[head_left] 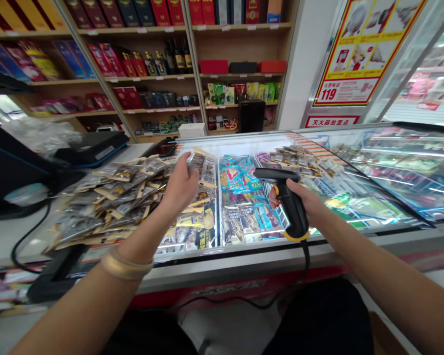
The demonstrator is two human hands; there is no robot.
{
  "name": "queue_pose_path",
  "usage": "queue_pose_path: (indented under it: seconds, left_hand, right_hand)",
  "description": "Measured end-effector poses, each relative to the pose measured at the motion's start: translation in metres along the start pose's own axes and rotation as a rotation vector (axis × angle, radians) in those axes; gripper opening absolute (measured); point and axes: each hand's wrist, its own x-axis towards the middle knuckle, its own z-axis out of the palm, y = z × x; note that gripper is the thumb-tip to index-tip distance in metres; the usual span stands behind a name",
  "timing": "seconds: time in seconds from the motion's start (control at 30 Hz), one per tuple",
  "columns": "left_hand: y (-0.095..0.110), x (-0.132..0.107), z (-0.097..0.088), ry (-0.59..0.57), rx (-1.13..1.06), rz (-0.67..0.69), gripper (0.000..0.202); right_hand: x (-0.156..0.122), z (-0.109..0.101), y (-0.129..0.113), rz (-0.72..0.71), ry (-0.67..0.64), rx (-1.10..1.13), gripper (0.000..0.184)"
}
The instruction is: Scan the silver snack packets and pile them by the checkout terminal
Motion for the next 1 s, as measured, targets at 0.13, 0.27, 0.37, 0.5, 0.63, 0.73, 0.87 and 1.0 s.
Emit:
queue_pose_path:
  seconds: [0.13, 0.27, 0.37, 0.5, 0.63, 0.73, 0.87, 1.0]
  left_hand:
    - [-0.007, -0.009, -0.038, -0.028, 0.585, 0.051, 0.053]
    - [-0.016, -0.025, -0.040, -0.064, 1.001, 0.186, 0.042]
    - [-0.025, -0.030, -0.034, -0.087, 1.084, 0.266, 0.038]
    - [-0.030, -0.029, -0.030, -0.130, 1.106, 0.278, 0.042]
    - [-0.029, -0.027, -0.033, -0.084, 1.114, 0.305, 0.042]
    - [-0.017, -0.026, -0.034, -0.020, 1.056, 0.310, 0.043]
    - [0.015, -0.022, -0.014, -0.017, 0.853, 0.315, 0.046]
    - [0.044, -0.013, 0.048, -0.227, 0.557, 0.315, 0.043]
  right_hand:
    - [0.025, 0.035, 0.006, 0.013, -0.107, 0.046, 0.043]
    - [0.041, 0.057, 0.019, 0.068, -0.147, 0.079, 0.046]
    - [0.044, 0.064, 0.030, 0.101, -0.144, 0.094, 0.047]
    - [0.044, 0.062, 0.036, 0.101, -0.135, 0.096, 0.048]
    - [0.040, 0.053, 0.031, 0.080, -0.115, 0.106, 0.049]
    - [0.033, 0.039, 0.022, 0.044, -0.081, 0.105, 0.048]
    - [0.017, 0.004, 0.010, -0.014, 0.005, 0.096, 0.046]
    - [-0.006, -0.043, -0.001, -0.063, 0.124, 0.093, 0.045]
